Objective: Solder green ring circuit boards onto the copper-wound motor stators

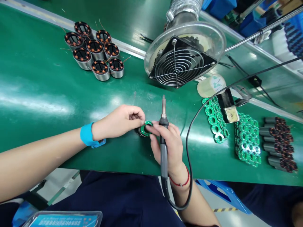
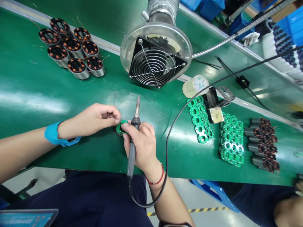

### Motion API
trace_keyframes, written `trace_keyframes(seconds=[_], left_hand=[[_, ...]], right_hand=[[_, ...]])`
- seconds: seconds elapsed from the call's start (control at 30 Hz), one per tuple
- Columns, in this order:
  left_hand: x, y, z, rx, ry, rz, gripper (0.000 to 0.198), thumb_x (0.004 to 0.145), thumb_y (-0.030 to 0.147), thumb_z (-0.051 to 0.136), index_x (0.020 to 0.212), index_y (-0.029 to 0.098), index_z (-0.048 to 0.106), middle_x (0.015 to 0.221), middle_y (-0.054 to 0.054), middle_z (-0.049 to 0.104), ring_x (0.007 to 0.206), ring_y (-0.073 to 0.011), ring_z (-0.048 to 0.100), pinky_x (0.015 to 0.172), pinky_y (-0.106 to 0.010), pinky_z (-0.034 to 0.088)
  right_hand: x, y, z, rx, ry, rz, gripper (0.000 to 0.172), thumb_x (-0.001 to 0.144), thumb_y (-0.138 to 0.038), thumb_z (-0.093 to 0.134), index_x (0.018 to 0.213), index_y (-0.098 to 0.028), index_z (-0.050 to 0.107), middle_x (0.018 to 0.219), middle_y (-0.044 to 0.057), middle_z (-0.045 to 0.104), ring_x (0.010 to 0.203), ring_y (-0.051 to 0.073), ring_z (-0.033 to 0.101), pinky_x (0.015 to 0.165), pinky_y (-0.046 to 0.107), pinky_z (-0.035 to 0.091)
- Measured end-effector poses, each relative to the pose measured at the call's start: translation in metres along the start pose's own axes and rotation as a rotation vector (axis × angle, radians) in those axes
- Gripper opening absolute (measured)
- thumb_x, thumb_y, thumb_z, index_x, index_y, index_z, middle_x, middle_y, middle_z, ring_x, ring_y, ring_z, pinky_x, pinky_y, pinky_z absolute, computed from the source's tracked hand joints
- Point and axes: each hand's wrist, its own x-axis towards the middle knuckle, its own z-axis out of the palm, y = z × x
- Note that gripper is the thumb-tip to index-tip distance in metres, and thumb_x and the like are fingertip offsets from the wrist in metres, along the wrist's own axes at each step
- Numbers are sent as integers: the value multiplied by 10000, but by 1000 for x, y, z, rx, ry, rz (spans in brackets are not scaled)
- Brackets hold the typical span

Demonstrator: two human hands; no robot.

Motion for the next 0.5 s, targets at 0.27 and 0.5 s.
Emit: trace_keyframes(seconds=[0.27, 0.5], left_hand=[[1, -4, -5, 107, -7, 52, 111, 751, 255, 535, 717, 188, 616, 673, 19, 629, 622, -110, 547, 583, -221, 441], [3, -7, -10, 142, -53, 71, 107, 759, 235, 531, 701, 190, 608, 685, 22, 624, 604, -103, 523, 584, -226, 429]], right_hand=[[-16, 1, 2, 258, 358, 170, 356, 1016, -402, 486, 1350, -302, 559, 811, 4, 768, 686, 224, 745, 663, 411, 584], [-32, 7, 0, 380, 402, 167, 324, 1005, -449, 386, 1103, -304, 658, 578, -36, 579, 402, 168, 532, 531, 397, 518]])
